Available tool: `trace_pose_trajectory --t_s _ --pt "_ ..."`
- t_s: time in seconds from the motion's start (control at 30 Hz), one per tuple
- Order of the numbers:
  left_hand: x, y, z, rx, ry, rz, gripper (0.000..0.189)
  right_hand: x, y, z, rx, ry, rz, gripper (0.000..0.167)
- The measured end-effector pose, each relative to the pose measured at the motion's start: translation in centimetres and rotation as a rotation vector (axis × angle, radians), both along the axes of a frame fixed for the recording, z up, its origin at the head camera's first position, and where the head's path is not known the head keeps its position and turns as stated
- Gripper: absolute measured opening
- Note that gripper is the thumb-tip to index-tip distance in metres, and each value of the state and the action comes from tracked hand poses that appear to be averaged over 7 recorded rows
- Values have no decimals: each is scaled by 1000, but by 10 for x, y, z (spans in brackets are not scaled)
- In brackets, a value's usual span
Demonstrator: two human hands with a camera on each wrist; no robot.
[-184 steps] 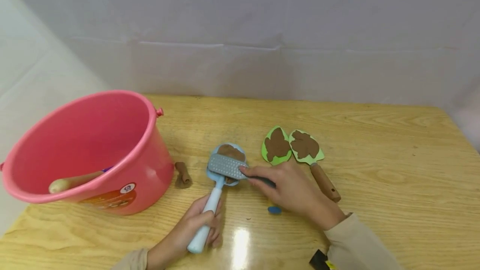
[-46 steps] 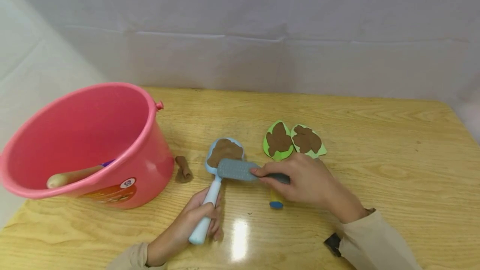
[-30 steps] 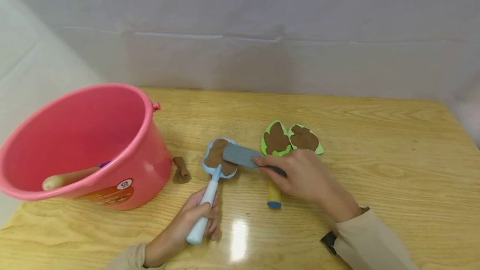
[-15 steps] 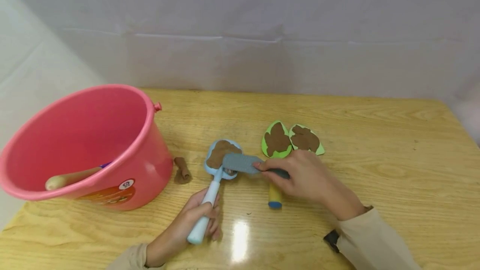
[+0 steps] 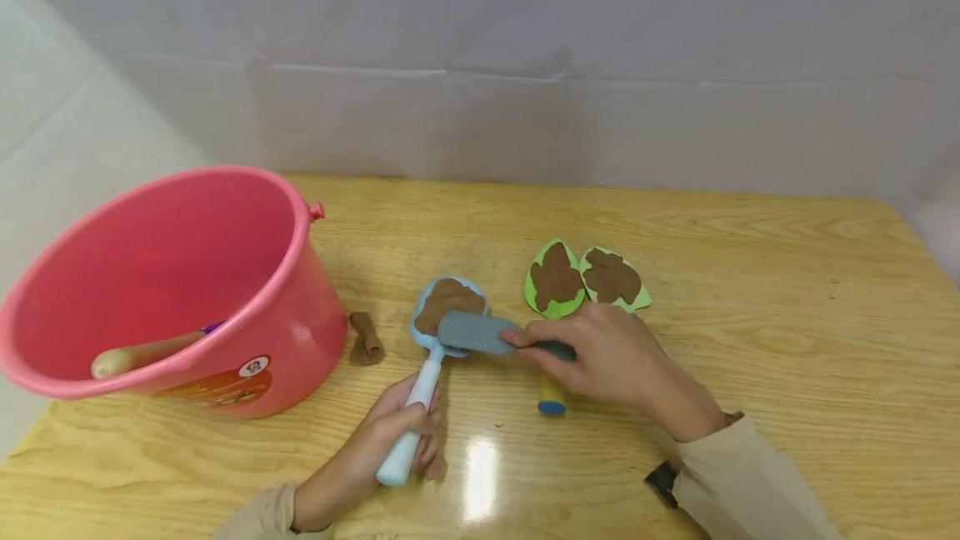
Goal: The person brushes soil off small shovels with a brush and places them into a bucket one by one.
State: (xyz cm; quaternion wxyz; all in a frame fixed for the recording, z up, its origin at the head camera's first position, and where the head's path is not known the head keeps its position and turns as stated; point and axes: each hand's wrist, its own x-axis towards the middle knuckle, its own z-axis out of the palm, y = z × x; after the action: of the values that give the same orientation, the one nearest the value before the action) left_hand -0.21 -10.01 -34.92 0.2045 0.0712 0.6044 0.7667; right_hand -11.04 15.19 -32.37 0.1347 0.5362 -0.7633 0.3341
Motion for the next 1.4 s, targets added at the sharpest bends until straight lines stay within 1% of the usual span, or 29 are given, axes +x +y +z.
trace_pose_trajectory --t_s 0.13,0.23,0.3,0.37,0.47,0.5,0.53,0.57,0.6,0.7,0.73,0.8,0.87,0.93,1.03,1.17,1.23,1.3,1.4 --pt "0 0 0 0 -10 -5 9 -1 1 0 9 71 -87 34" --pt "-1 0 0 7 -4 -6 10 -2 2 0 18 109 -151 40" --pt "-1 0 0 11 2 -5 10 -2 2 1 23 120 -177 42" --pt "-1 0 -1 10 7 -4 10 -2 3 2 20 99 -166 35" --pt "0 0 -1 12 8 -2 11 -2 4 4 8 1 -63 15" --pt "0 0 -1 15 10 -4 11 -2 4 4 6 -31 -23 14" --pt "0 0 -2 16 9 -4 11 -2 4 4 5 -59 11 16" --pt "-1 0 -2 18 10 -5 11 -2 4 4 5 -78 36 19" --pt "-1 0 -2 18 10 -6 10 -2 5 5 9 -79 49 19" --pt "-1 0 -1 15 12 -8 10 -2 4 4 14 -9 24 9" --pt "-1 0 -1 11 10 -8 10 -2 4 4 15 21 5 10" --pt "-1 0 -1 5 9 -8 10 -3 4 3 12 77 -31 21" --pt "-1 0 -1 -1 4 -6 10 -3 4 2 8 113 -58 33" --pt "-1 0 -1 -4 0 -5 9 -3 3 1 8 136 -82 40" --pt "0 0 -1 -8 -3 -1 9 -3 3 1 12 159 -114 42" --pt "0 0 -1 -6 1 -2 9 -4 4 1 21 172 -172 47" --pt "0 0 -1 0 7 -3 9 -3 4 1 20 166 -186 45" --pt "-1 0 -1 8 9 -4 10 -3 4 1 10 121 -152 36" --pt "-1 0 -1 14 16 -9 11 -3 4 3 -2 41 -50 17"
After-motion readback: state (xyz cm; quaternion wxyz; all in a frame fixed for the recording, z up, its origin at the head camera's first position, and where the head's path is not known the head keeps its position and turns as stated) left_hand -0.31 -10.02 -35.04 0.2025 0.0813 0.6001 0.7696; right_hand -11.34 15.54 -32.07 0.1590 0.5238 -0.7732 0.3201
